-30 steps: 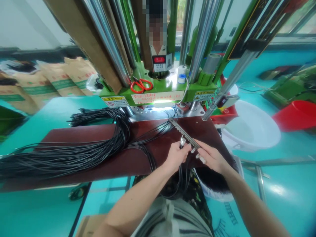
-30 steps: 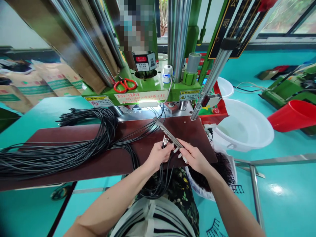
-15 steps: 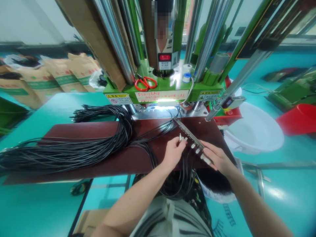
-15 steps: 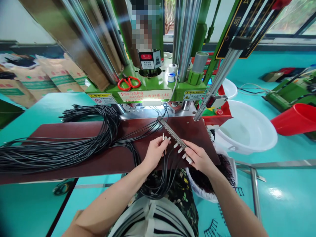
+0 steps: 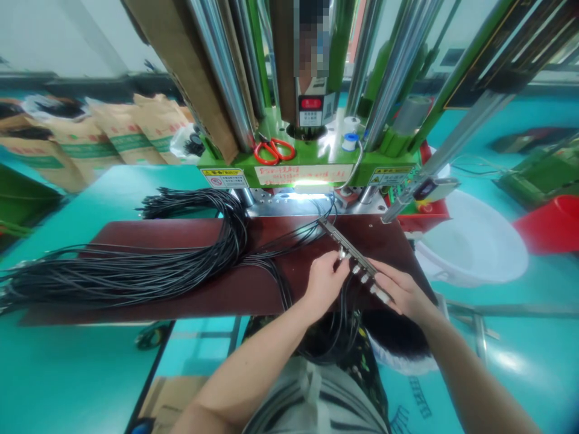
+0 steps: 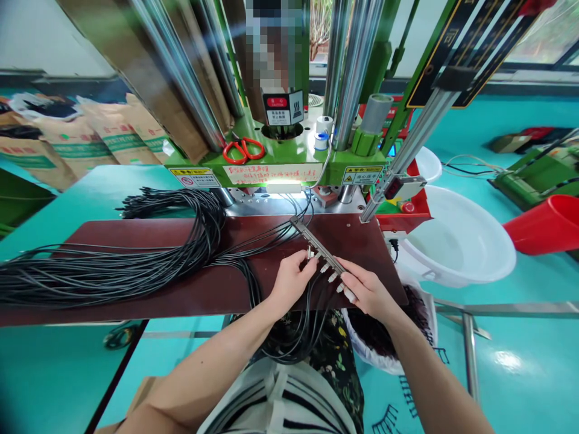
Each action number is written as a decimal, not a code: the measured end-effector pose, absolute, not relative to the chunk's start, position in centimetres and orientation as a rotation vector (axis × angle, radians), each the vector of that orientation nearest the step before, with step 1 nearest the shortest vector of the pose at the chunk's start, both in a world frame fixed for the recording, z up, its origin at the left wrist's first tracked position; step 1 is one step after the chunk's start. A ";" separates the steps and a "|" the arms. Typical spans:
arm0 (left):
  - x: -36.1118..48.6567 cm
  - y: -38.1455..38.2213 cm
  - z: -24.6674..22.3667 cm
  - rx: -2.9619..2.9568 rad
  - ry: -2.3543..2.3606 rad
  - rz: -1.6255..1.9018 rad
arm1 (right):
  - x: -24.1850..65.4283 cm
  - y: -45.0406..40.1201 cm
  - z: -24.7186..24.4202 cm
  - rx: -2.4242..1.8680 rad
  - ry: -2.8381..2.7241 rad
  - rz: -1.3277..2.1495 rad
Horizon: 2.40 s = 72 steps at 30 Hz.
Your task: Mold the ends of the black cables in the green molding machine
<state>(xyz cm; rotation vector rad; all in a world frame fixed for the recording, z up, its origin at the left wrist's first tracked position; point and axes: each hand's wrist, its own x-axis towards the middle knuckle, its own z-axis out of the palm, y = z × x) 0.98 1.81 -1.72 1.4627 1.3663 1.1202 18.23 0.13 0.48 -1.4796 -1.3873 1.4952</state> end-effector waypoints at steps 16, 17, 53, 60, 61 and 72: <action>-0.6 2.0 0.4 0.667 0.964 1.361 | 18.4 0.1 0.0 -1.490 -1.172 1.567; -0.6 2.1 0.2 0.628 0.949 1.290 | 18.3 0.1 0.1 -1.485 -1.144 1.592; -0.5 3.1 -2.9 0.944 1.186 1.149 | 19.1 0.3 -0.1 -1.470 -1.270 1.672; -0.6 3.1 -3.1 0.989 1.204 1.125 | 19.1 0.5 -0.1 -1.539 -1.493 1.576; -0.7 3.1 -3.2 0.993 1.207 1.124 | 19.0 0.5 0.0 -1.536 -1.551 1.539; -0.7 3.4 -2.8 1.044 1.176 1.002 | 19.1 -0.2 0.8 -1.471 -1.830 1.288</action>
